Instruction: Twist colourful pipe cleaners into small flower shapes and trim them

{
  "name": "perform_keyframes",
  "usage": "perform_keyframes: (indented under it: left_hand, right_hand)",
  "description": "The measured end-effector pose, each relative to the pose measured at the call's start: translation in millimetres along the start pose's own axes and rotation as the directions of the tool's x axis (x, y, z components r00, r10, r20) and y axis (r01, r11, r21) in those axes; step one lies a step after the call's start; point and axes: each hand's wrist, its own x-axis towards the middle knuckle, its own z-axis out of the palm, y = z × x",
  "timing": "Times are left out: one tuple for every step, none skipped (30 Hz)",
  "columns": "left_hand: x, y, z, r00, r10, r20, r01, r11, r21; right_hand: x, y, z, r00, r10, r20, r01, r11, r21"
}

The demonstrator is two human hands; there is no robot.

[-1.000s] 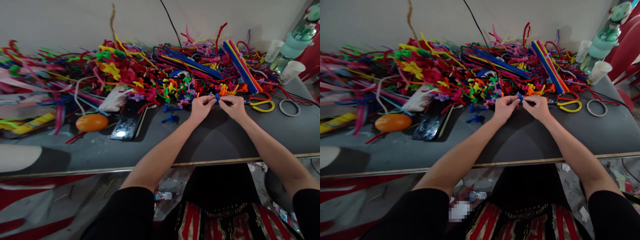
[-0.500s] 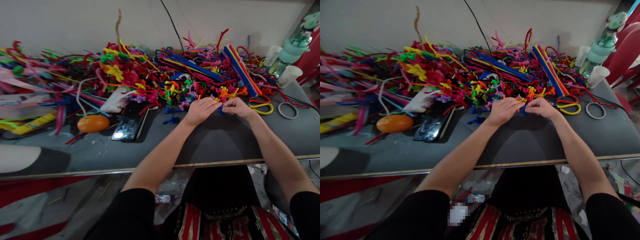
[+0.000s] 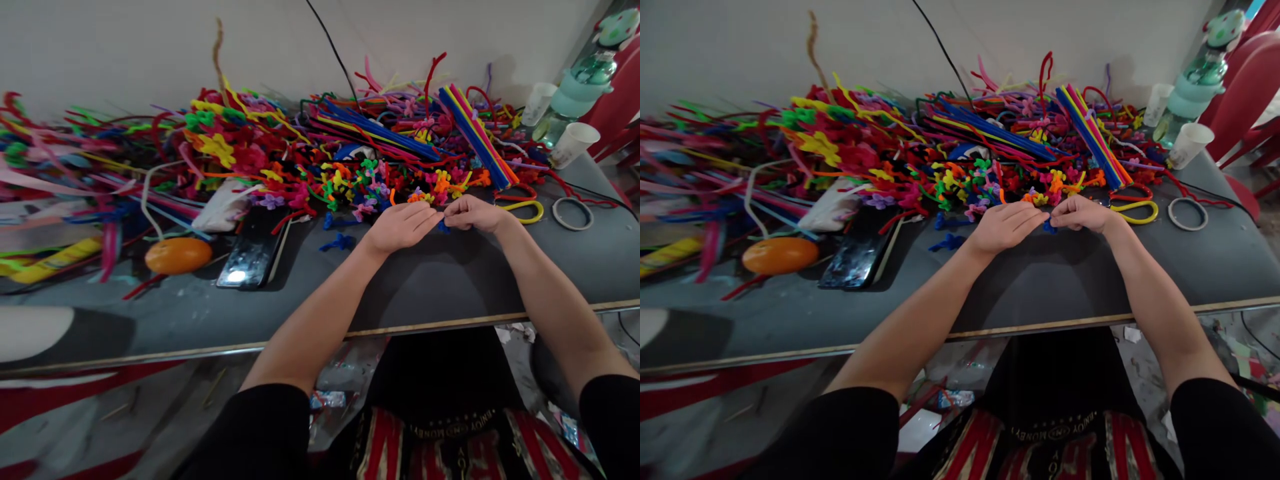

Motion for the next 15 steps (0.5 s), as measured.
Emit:
perform_keyframes:
  left_hand:
    - [1,1,-0.4,1.0,0.015,0.017,-0.016,1.0,0.026]
    - [1,2,-0.7,0.999,0.033,0.031,-0.035,0.998,0.058]
    - [2,3,-0.9,0.998,0.054,0.039,-0.057,0.994,0.096]
    - [3,4,-0.8,0.996,0.074,0.043,-0.079,0.988,0.134]
    - [4,4,-0.5,0.995,0.086,0.045,-0.093,0.981,0.169]
    - [6,4,0.1,0.995,0.089,0.047,-0.097,0.975,0.2]
    - [7,4,0.8,0.995,0.082,0.054,-0.092,0.969,0.229]
    - [8,3,1.6,0.996,0.065,0.066,-0.079,0.964,0.253]
    - [9,3,2.4,0.996,0.038,0.081,-0.059,0.961,0.271]
    - [10,2,3.1,0.995,0.009,0.095,-0.035,0.959,0.281]
    - [11,2,3.7,0.994,-0.02,0.106,-0.011,0.959,0.285]
    - [11,2,4.3,0.993,-0.049,0.109,0.016,0.958,0.286]
    - [12,2,4.9,0.992,-0.077,0.104,0.044,0.957,0.287]
    - [12,3,5.5,0.99,-0.108,0.092,0.077,0.954,0.289]
    - [12,4,6.4,0.987,-0.141,0.077,0.113,0.95,0.291]
  right_hand:
    - [0,0,-1,1.0,0.009,0.011,-0.009,1.0,-0.003]
    - [0,1,-1,1.0,0.016,0.019,-0.016,1.0,-0.01]
    - [0,1,-2,0.999,0.021,0.025,-0.021,1.0,-0.022]
    - [0,2,-3,1.0,0.023,0.019,-0.022,0.999,-0.038]
    - [1,3,-3,1.0,0.02,-0.001,-0.02,0.998,-0.063]
    - [2,3,-4,0.999,0.008,-0.035,-0.012,0.995,-0.101]
    - [3,4,-3,0.997,-0.013,-0.082,0.0,0.988,-0.152]
    - [5,5,-2,0.99,-0.04,-0.134,0.011,0.977,-0.211]
    - [6,6,0,0.98,-0.071,-0.188,0.018,0.962,-0.272]
    - [8,7,2,0.966,-0.101,-0.238,0.018,0.944,-0.329]
    - [9,7,6,0.95,-0.129,-0.285,0.012,0.926,-0.378]
    - [10,7,9,0.931,-0.155,-0.331,0.001,0.907,-0.421]
    - [10,7,14,0.909,-0.182,-0.375,-0.015,0.884,-0.466]
    - [10,6,18,0.884,-0.217,-0.414,-0.035,0.853,-0.521]
    - [10,5,22,0.858,-0.261,-0.442,-0.057,0.808,-0.587]
